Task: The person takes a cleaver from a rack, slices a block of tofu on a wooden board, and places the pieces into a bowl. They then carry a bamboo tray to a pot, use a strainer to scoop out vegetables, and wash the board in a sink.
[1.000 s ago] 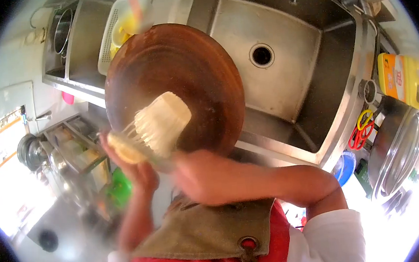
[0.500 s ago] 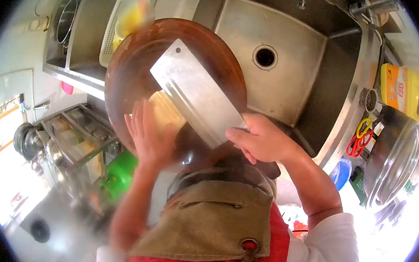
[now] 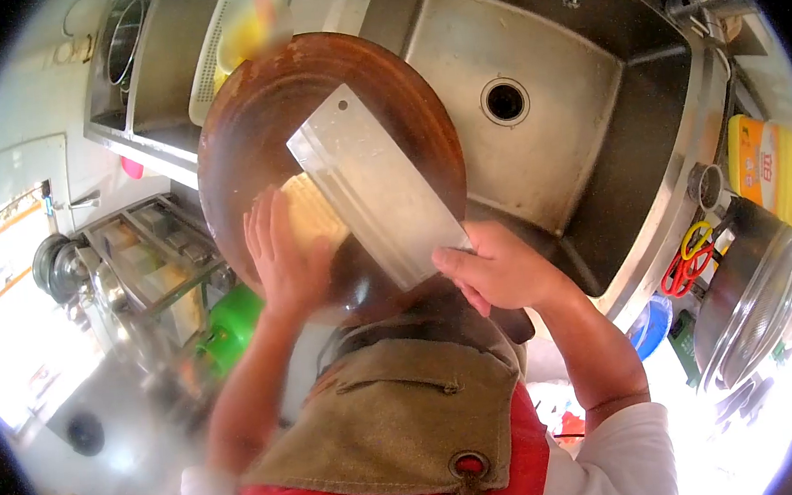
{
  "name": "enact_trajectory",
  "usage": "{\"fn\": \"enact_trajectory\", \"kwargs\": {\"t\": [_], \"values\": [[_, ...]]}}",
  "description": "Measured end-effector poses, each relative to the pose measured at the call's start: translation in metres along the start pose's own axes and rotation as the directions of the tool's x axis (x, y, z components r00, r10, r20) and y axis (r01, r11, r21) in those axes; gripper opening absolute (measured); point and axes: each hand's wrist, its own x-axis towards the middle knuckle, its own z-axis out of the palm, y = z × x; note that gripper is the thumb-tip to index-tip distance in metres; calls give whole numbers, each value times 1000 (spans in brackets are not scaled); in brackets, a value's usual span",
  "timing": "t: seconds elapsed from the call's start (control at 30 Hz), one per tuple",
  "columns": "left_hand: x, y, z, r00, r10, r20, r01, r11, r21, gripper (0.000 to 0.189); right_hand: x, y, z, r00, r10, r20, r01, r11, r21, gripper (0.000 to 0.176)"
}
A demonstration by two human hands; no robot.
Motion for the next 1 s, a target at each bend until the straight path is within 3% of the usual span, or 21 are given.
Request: {"fn": "enact_trajectory", "kwargs": {"t": [0.17,0.27,0.43,0.47,0.5,0.57,0.63,0.67,0.7,0.73,0.8,0.83,1.0], "values": [[-2,0,3,1000,-13,7,13,998,-55,70,3,-8,4,1000,-5,-9,5,1000,-19,25],[-4,2,2,998,-41,40,44,996,-72,70,26,-13,6,990,54,129,-37,991,-126,24],[-11,-8,2,999,-54,8,54,974,-218,74,42,-46,54,995,59,77,-46,986,-163,27],[-23,-19,9,995,-42,-85,17,961,-276,79,35,-35,67,941,-337,18,313,850,-424,27],[-24,-20,4,984,-44,-170,-2,965,-261,80,25,-41,75,966,-244,79,253,859,-445,28],[-29,-19,-7,962,-34,-270,-30,973,-228,81,8,-54,85,966,-199,164,249,885,-392,28],[-34,-17,-18,949,-16,-315,-45,982,-185,81,11,-53,79,958,-235,164,280,886,-369,28],[-30,-18,-24,972,36,-233,-61,993,-99,80,12,-52,76,952,-255,170,301,883,-361,28],[-20,-15,-33,985,79,-152,-81,997,-9,80,31,-16,73,888,-448,101,452,815,-362,26],[-8,-4,-33,1000,-18,-25,17,999,-27,81,34,-20,65,943,-326,69,331,897,-291,25],[-10,-3,-11,998,-49,37,48,998,28,78,38,-27,49,999,-15,41,19,996,-91,21],[-10,-4,-4,999,-31,45,30,999,30,77,37,-23,38,1000,15,27,-14,999,-43,31],[-4,2,-1,999,-48,26,47,999,20,73,17,-6,4,999,30,-32,-32,998,-60,28]]}}
